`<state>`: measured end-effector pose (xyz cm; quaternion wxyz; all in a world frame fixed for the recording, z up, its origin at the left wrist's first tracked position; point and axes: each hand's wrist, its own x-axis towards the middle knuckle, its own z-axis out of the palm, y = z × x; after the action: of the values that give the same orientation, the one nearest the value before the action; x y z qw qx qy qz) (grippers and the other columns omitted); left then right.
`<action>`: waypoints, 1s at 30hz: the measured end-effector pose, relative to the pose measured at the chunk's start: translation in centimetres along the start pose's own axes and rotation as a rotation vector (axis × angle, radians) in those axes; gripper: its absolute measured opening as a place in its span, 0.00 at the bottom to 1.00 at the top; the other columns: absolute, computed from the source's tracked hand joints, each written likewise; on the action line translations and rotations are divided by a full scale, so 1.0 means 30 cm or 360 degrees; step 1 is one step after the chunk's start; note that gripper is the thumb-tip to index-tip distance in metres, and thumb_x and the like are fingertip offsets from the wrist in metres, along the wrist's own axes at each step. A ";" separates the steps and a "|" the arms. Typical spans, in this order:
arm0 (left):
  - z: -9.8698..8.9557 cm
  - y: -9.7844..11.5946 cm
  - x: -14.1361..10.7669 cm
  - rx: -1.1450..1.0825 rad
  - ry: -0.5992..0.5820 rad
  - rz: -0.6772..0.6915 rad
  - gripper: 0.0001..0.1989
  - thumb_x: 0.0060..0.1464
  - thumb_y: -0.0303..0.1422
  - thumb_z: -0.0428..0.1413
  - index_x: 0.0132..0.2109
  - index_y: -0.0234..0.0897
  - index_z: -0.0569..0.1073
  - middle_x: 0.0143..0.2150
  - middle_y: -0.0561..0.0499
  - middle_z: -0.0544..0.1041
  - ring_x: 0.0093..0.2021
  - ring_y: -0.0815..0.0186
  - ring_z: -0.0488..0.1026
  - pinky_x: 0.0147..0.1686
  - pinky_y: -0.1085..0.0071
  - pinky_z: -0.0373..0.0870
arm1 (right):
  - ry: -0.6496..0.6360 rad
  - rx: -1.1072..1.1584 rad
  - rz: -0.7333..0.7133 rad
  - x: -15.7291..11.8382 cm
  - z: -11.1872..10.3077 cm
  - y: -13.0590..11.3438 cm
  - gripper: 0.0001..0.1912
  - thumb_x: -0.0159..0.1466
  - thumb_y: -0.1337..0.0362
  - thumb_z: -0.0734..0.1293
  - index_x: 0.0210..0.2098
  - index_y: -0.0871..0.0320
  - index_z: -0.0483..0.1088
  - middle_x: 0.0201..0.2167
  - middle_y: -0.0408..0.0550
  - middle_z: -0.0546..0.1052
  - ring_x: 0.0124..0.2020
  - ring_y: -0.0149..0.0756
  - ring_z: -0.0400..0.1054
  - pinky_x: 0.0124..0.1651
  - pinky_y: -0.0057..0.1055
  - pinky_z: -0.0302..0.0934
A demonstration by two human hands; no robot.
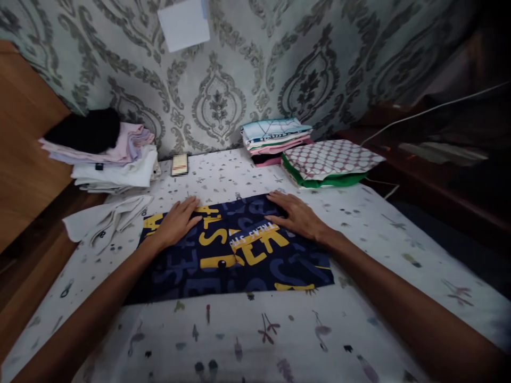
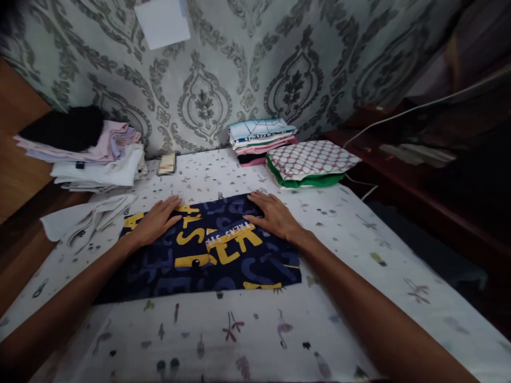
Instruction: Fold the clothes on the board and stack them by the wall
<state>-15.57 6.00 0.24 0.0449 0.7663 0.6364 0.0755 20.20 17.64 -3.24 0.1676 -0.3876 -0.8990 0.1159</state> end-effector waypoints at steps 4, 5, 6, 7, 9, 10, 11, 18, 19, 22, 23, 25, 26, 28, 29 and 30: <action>-0.019 0.054 -0.123 -0.0122 0.0049 0.0209 0.25 0.70 0.44 0.41 0.66 0.40 0.64 0.70 0.44 0.63 0.70 0.62 0.59 0.69 0.60 0.55 | -0.0020 -0.0051 -0.0012 -0.001 0.003 0.002 0.35 0.67 0.44 0.62 0.66 0.58 0.64 0.67 0.56 0.65 0.70 0.52 0.53 0.70 0.53 0.49; -0.016 0.083 -0.146 -0.0150 -0.0020 0.0317 0.24 0.70 0.44 0.41 0.66 0.42 0.65 0.70 0.45 0.64 0.70 0.63 0.60 0.69 0.62 0.56 | -0.0018 -0.0056 -0.0015 -0.001 0.005 0.003 0.35 0.67 0.44 0.61 0.66 0.58 0.64 0.67 0.57 0.65 0.70 0.52 0.54 0.70 0.53 0.49; -0.010 0.110 -0.165 -0.0156 -0.0092 0.0400 0.24 0.70 0.45 0.42 0.66 0.42 0.65 0.70 0.46 0.64 0.70 0.64 0.59 0.69 0.62 0.56 | -0.0012 -0.0059 -0.0021 -0.002 0.006 0.003 0.35 0.67 0.44 0.61 0.66 0.58 0.64 0.67 0.57 0.65 0.70 0.52 0.54 0.70 0.53 0.50; -0.003 0.130 -0.180 -0.0139 -0.0147 0.0443 0.24 0.69 0.45 0.43 0.67 0.43 0.64 0.70 0.46 0.63 0.71 0.64 0.58 0.69 0.61 0.54 | -0.0002 -0.0059 -0.0026 -0.003 0.008 0.005 0.35 0.67 0.44 0.61 0.66 0.58 0.64 0.67 0.57 0.65 0.70 0.52 0.55 0.70 0.53 0.50; 0.010 0.144 -0.200 -0.0060 -0.0186 0.0401 0.26 0.69 0.46 0.44 0.69 0.43 0.61 0.72 0.45 0.60 0.72 0.61 0.55 0.70 0.57 0.51 | 0.0020 -0.0054 -0.0041 -0.005 0.013 0.010 0.34 0.67 0.44 0.60 0.66 0.56 0.63 0.67 0.55 0.66 0.69 0.52 0.55 0.69 0.54 0.51; 0.014 0.137 -0.208 -0.0015 -0.0180 0.0337 0.27 0.69 0.46 0.44 0.69 0.43 0.59 0.72 0.44 0.59 0.72 0.60 0.54 0.70 0.55 0.51 | 0.0031 -0.0050 -0.0048 -0.004 0.016 0.014 0.34 0.67 0.44 0.60 0.66 0.54 0.63 0.67 0.55 0.66 0.69 0.52 0.56 0.69 0.54 0.52; 0.016 0.122 -0.217 0.0030 -0.0169 0.0260 0.28 0.69 0.47 0.44 0.70 0.42 0.57 0.72 0.43 0.59 0.73 0.59 0.53 0.70 0.53 0.51 | 0.0040 -0.0046 -0.0056 -0.004 0.020 0.019 0.34 0.67 0.44 0.60 0.66 0.53 0.63 0.67 0.54 0.66 0.69 0.53 0.56 0.69 0.54 0.52; -0.003 -0.028 -0.304 0.0220 -0.0061 -0.0224 0.34 0.66 0.53 0.44 0.68 0.34 0.60 0.67 0.33 0.66 0.68 0.46 0.61 0.64 0.44 0.56 | 0.0095 -0.0056 -0.0112 0.003 0.041 0.042 0.34 0.66 0.44 0.60 0.65 0.55 0.65 0.65 0.56 0.68 0.68 0.53 0.57 0.69 0.54 0.53; -0.006 -0.046 -0.314 0.0205 -0.0030 -0.0257 0.32 0.66 0.52 0.45 0.66 0.34 0.61 0.65 0.33 0.69 0.67 0.47 0.63 0.63 0.45 0.57 | 0.0099 -0.0067 -0.0121 0.002 0.042 0.042 0.33 0.66 0.44 0.60 0.65 0.54 0.65 0.65 0.55 0.68 0.68 0.53 0.57 0.69 0.54 0.53; -0.021 -0.092 -0.334 0.0079 0.0063 -0.0361 0.27 0.65 0.50 0.46 0.61 0.36 0.67 0.59 0.36 0.74 0.63 0.48 0.68 0.63 0.46 0.58 | 0.0094 -0.0110 -0.0141 -0.004 0.039 0.037 0.32 0.67 0.45 0.59 0.65 0.53 0.65 0.66 0.55 0.67 0.68 0.53 0.57 0.68 0.54 0.53; -0.029 -0.104 -0.337 -0.0006 0.0096 -0.0394 0.26 0.64 0.50 0.47 0.59 0.36 0.68 0.58 0.37 0.75 0.62 0.49 0.68 0.63 0.47 0.58 | 0.0088 -0.0126 -0.0145 -0.006 0.035 0.032 0.32 0.67 0.45 0.59 0.65 0.53 0.65 0.66 0.55 0.67 0.69 0.52 0.56 0.68 0.55 0.52; -0.050 -0.127 -0.336 -0.0248 0.0177 -0.0491 0.25 0.64 0.50 0.46 0.56 0.38 0.71 0.56 0.40 0.76 0.59 0.50 0.70 0.61 0.52 0.62 | 0.0080 -0.0150 -0.0163 -0.007 0.021 0.016 0.30 0.68 0.46 0.59 0.64 0.53 0.66 0.66 0.55 0.67 0.69 0.52 0.55 0.69 0.57 0.50; -0.063 -0.137 -0.332 -0.0375 0.0236 -0.0572 0.24 0.63 0.50 0.45 0.54 0.39 0.72 0.54 0.42 0.78 0.57 0.51 0.72 0.58 0.55 0.65 | 0.0079 -0.0155 -0.0178 -0.005 0.012 0.006 0.30 0.68 0.46 0.59 0.63 0.53 0.67 0.65 0.55 0.68 0.69 0.51 0.55 0.69 0.58 0.49; -0.090 -0.158 -0.316 -0.0567 0.0404 -0.0774 0.24 0.62 0.52 0.44 0.46 0.39 0.74 0.47 0.45 0.80 0.50 0.54 0.74 0.50 0.60 0.70 | 0.0074 -0.0143 -0.0220 0.005 -0.006 -0.018 0.28 0.68 0.47 0.59 0.61 0.54 0.69 0.65 0.55 0.69 0.70 0.51 0.55 0.69 0.58 0.47; -0.102 -0.169 -0.303 -0.0627 0.0502 -0.0881 0.25 0.61 0.53 0.44 0.42 0.39 0.74 0.42 0.46 0.80 0.46 0.55 0.75 0.45 0.63 0.71 | 0.0065 -0.0129 -0.0241 0.012 -0.012 -0.030 0.27 0.69 0.48 0.58 0.61 0.53 0.70 0.64 0.55 0.69 0.70 0.50 0.55 0.70 0.58 0.47; -0.112 -0.181 -0.288 -0.0671 0.0595 -0.0976 0.24 0.60 0.54 0.45 0.37 0.38 0.73 0.38 0.47 0.79 0.42 0.57 0.75 0.41 0.65 0.71 | 0.0053 -0.0115 -0.0257 0.019 -0.017 -0.040 0.26 0.70 0.49 0.57 0.60 0.53 0.70 0.64 0.54 0.69 0.70 0.49 0.55 0.70 0.57 0.48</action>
<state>-22.95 -1.56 2.14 0.1051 0.4885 0.8029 0.3252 19.24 17.30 -2.25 0.1773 -0.3215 -0.9280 0.0630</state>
